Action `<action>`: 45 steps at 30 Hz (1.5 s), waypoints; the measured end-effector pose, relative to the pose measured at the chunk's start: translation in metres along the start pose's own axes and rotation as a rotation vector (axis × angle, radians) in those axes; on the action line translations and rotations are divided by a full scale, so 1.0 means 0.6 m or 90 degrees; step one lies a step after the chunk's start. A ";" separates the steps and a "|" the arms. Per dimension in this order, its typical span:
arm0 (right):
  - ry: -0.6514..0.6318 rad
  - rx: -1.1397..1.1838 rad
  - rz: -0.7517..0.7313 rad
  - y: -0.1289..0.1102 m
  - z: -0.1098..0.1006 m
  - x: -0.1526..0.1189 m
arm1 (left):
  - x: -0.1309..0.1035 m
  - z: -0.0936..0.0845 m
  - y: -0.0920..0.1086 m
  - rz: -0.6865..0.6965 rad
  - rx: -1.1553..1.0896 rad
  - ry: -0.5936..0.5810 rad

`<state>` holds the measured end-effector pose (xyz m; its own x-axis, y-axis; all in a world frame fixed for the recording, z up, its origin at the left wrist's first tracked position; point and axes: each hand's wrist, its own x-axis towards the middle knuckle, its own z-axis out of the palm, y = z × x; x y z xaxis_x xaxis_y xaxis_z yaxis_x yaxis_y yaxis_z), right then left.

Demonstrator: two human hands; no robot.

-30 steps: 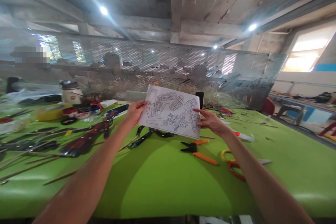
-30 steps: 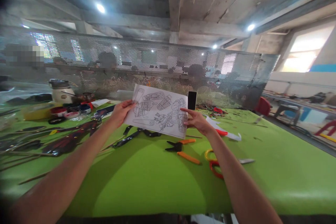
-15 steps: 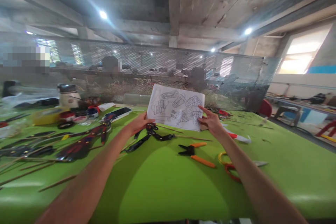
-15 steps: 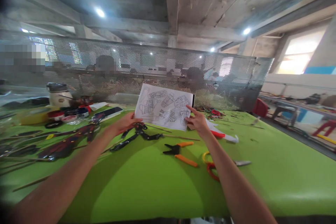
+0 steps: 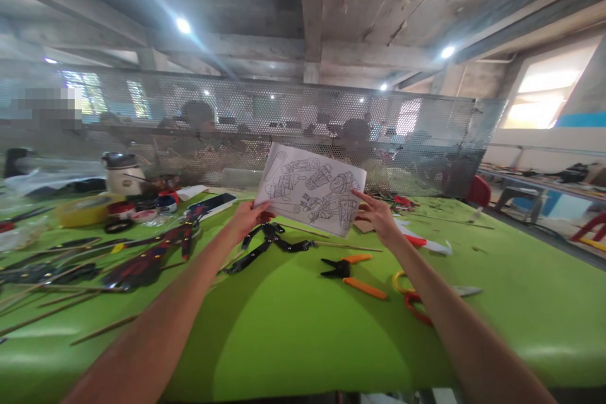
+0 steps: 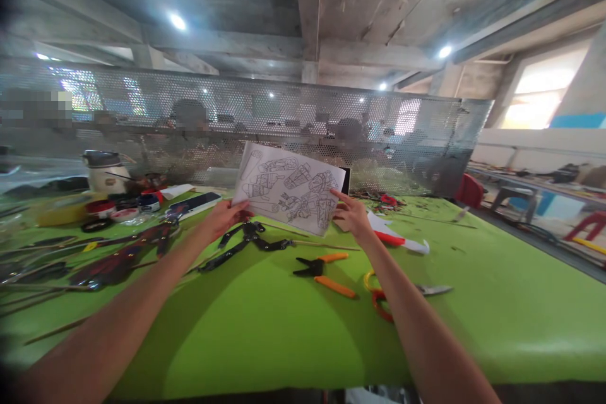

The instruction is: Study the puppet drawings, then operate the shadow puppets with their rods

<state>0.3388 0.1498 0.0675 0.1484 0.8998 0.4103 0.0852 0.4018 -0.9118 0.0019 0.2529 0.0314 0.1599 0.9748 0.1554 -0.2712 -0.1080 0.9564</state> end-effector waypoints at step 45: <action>0.121 -0.131 -0.040 0.022 -0.007 0.017 | 0.018 -0.014 -0.005 0.064 -0.026 0.074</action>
<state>0.3455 0.1635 0.0599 0.3167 0.8187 0.4789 0.2955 0.3946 -0.8700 -0.0037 0.2655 0.0283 0.0199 0.9759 0.2172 -0.3188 -0.1997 0.9265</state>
